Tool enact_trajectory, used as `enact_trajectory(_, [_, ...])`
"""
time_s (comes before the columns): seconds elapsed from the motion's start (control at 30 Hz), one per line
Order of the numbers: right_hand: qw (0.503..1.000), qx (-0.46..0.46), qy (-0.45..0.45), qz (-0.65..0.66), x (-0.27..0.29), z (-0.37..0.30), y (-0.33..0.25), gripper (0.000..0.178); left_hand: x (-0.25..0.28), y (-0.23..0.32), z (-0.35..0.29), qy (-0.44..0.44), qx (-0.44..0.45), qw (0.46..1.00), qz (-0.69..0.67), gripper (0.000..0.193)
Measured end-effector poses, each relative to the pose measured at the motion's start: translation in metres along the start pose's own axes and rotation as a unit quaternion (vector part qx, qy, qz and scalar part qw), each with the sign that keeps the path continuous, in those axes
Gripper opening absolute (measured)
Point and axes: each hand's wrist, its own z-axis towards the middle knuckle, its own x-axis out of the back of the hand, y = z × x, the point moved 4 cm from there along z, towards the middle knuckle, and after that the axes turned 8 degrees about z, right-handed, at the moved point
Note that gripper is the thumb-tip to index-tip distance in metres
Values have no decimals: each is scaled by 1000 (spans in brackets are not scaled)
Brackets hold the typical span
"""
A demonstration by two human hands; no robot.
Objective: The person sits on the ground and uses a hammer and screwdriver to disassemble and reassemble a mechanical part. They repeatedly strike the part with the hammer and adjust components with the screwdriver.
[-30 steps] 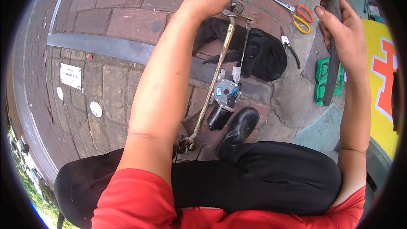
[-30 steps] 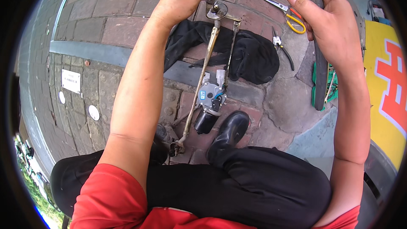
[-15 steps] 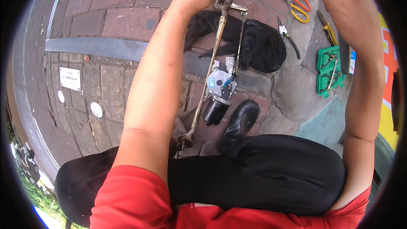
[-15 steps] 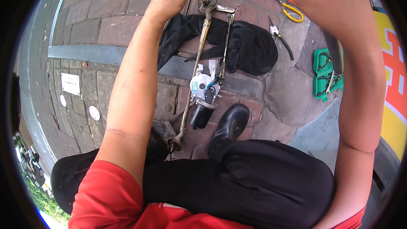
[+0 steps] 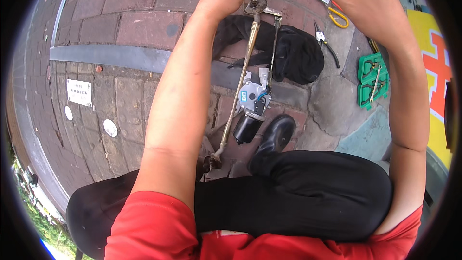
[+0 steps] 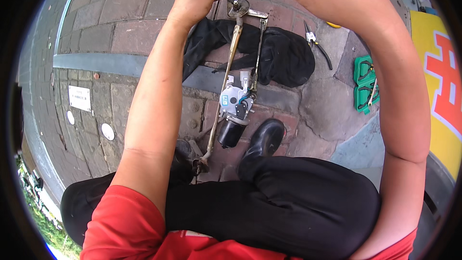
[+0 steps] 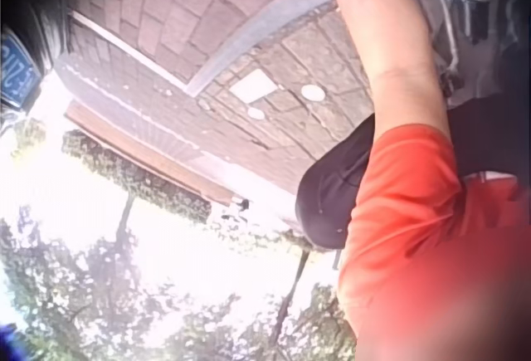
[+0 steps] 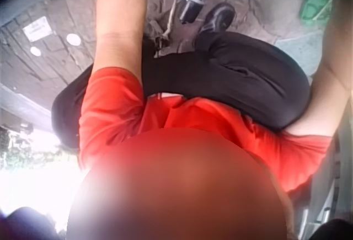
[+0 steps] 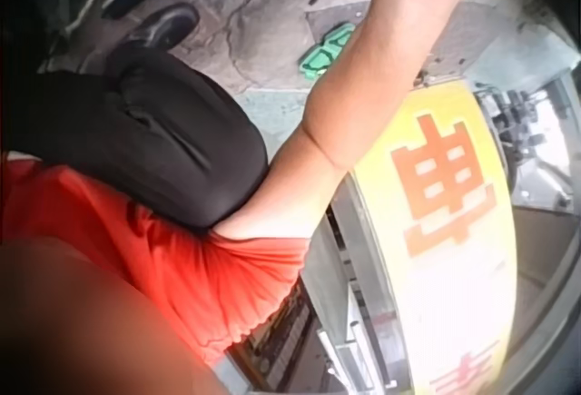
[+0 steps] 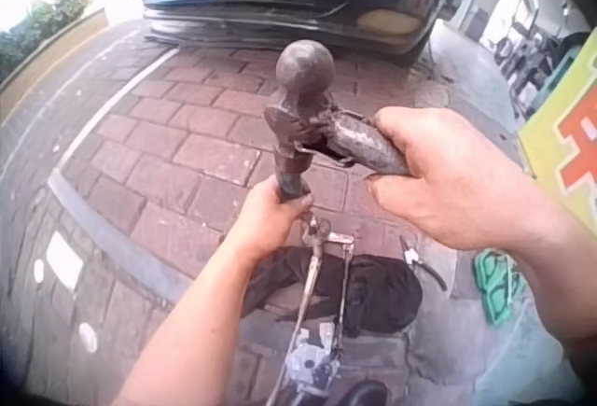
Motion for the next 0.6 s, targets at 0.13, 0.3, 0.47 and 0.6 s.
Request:
enact_trajectory(0.13, [970,-76,-26,231,-6,10,-2,17,4,0,4,-21,6,998,-54,10])
enact_trajectory(0.3, [968,-84,-12,236,7,20,21,27,9,1,14,-112,-18,993,26,13])
enact_trajectory(0.47, [982,-181,23,40,58,14,60,41,4,3,39,-214,-28,974,68,20])
enact_trajectory(0.6, [967,-253,28,29,95,-5,21,42,2,-1,57,-268,33,962,45,20])
